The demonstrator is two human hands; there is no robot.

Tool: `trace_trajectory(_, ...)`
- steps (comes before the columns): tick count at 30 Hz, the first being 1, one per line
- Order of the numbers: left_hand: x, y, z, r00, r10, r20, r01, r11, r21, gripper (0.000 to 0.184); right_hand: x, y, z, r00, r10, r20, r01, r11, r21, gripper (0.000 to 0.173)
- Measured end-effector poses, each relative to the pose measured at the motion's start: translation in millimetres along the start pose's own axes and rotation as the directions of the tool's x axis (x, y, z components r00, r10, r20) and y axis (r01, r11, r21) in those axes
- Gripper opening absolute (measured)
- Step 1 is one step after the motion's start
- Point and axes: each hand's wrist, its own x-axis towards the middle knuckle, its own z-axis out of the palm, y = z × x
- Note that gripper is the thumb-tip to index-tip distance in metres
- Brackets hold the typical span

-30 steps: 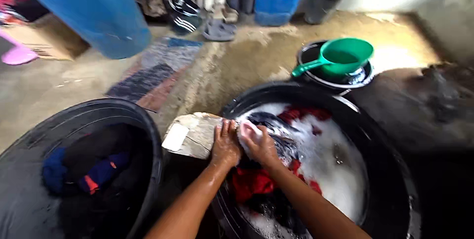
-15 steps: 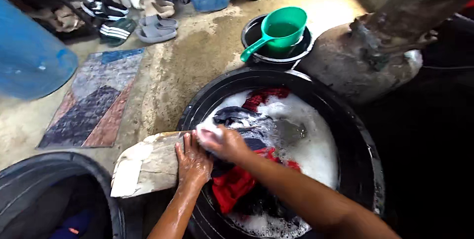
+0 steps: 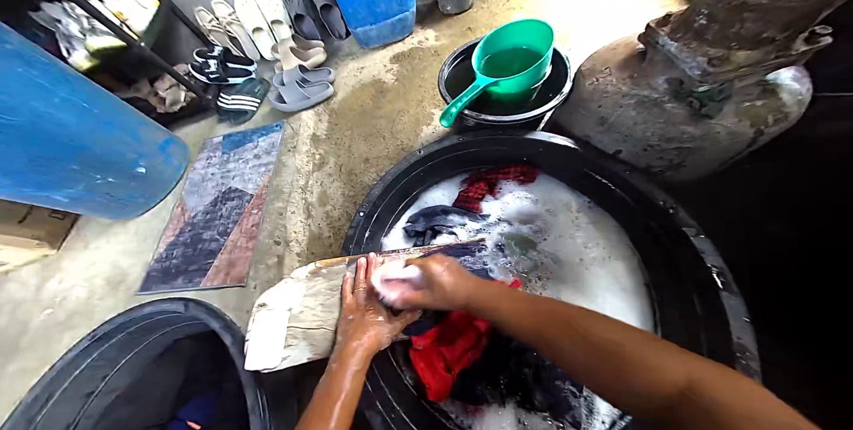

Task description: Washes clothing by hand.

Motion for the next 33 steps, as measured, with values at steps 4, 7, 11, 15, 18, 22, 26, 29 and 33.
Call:
trace_trajectory(4, 2, 2, -18, 0.966, -0.049, 0.252, 0.005, 0.985, 0.173, 0.1, -28, 50, 0, 0.982, -0.061, 0.18, 0.1, 0.97, -0.222, 0.047)
trace_trajectory(7, 5, 12, -15, 0.944, -0.11, 0.311, 0.044, 0.976, 0.211, 0.103, -68, 122, -45, 0.952, 0.252, 0.174, -0.155, 0.885, -0.439, 0.046)
trace_trajectory(11, 8, 15, -13, 0.952, -0.117, 0.284, 0.047, 0.969, 0.242, 0.105, -79, 121, -88, 0.907, 0.4, 0.127, -0.292, 0.819, -0.493, 0.05)
trace_trajectory(15, 0, 5, 2, 0.999, 0.033, -0.025, -0.03, 0.993, 0.117, 0.104, -25, 13, -14, 0.998, 0.026, -0.059, -0.032, 0.994, -0.107, 0.051)
trace_trajectory(18, 2, 5, -1, 1.0, -0.002, -0.002, 0.003, 0.995, 0.102, 0.101, 6, 8, 7, 0.999, 0.05, -0.009, -0.05, 0.997, -0.055, 0.058)
trace_trajectory(22, 4, 13, -7, 0.973, -0.06, 0.221, 0.007, 0.972, 0.234, 0.097, -28, 85, -38, 0.918, 0.393, -0.046, -0.395, 0.902, -0.173, 0.052)
trace_trajectory(26, 6, 13, -6, 0.981, -0.06, 0.185, 0.017, 0.975, 0.223, 0.095, -46, 117, -73, 0.776, 0.606, -0.173, -0.63, 0.756, -0.177, 0.055)
trace_trajectory(29, 5, 14, -3, 0.985, -0.062, 0.163, 0.026, 0.977, 0.214, 0.097, -27, 62, -49, 0.895, 0.419, -0.151, -0.432, 0.899, -0.068, 0.053)
trace_trajectory(33, -2, 3, 8, 0.996, 0.046, -0.073, -0.037, 0.992, 0.121, 0.092, -3, 15, 8, 0.998, -0.028, 0.06, 0.032, 0.998, -0.057, 0.054)
